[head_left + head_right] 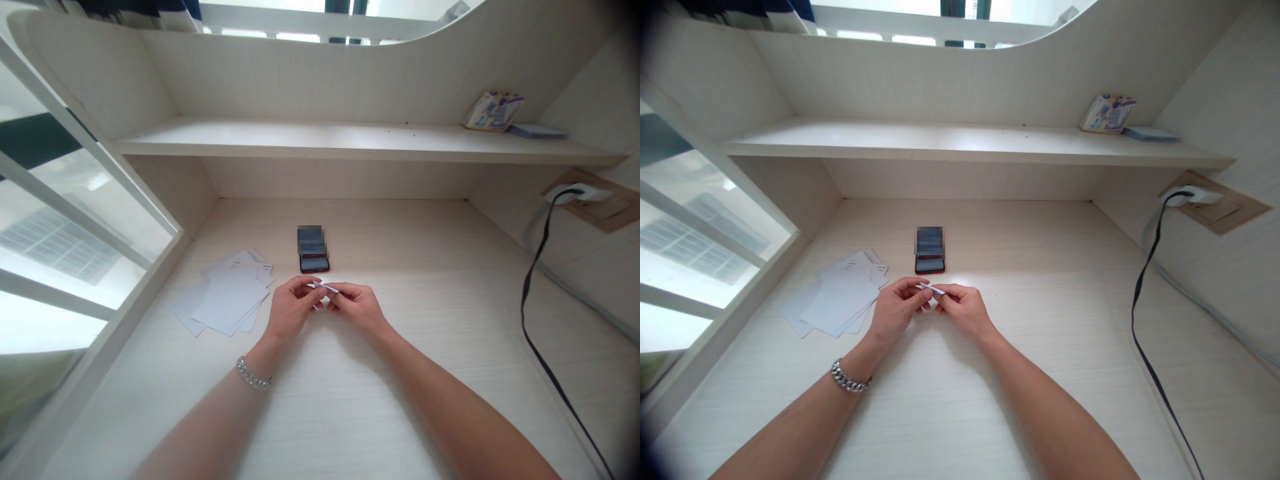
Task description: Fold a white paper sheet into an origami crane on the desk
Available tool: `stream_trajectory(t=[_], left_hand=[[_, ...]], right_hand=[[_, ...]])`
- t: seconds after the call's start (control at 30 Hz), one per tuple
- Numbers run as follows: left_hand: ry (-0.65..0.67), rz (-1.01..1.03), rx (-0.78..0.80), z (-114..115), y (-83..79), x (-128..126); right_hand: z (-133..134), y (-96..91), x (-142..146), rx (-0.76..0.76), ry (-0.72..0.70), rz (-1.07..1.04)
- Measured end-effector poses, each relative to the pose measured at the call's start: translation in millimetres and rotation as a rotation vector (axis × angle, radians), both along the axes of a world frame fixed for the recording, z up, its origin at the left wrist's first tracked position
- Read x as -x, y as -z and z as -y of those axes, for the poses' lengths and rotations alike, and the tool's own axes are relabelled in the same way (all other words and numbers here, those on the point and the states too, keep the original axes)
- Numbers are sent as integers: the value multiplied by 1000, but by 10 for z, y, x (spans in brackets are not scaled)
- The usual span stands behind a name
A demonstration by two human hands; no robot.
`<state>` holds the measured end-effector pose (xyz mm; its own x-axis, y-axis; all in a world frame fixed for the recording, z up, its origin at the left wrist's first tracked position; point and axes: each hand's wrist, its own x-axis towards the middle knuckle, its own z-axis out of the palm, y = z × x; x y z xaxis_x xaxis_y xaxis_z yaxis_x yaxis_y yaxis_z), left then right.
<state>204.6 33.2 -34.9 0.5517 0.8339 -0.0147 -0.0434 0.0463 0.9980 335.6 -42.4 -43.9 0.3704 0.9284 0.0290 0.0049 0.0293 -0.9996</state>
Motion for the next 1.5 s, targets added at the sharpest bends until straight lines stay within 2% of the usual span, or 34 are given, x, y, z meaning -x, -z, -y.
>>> stream_trajectory(t=[0.3, 0.53, 0.73, 0.9, 1.0, 1.2, 1.5], left_hand=[[-9, -23, -19, 1, -16, 2], [44, 40, 24, -13, -3, 4], [25, 23, 69, -8, -26, 9], [-27, 51, 70, 6, -3, -2], [-52, 65, 71, -3, 24, -9], [-83, 100, 82, -15, 23, -14], [-19, 45, 20, 1, 1, -3]], right_hand=[[4, 7, -3, 1, -3, 10], [14, 38, -19, -40, -16, 73], [22, 39, -20, -197, 12, 344], [29, 17, -28, -246, 64, 507], [33, -5, -24, -240, 68, 444], [-3, -12, -25, -105, 125, -46], [-50, 50, -72, -33, 117, -139]])
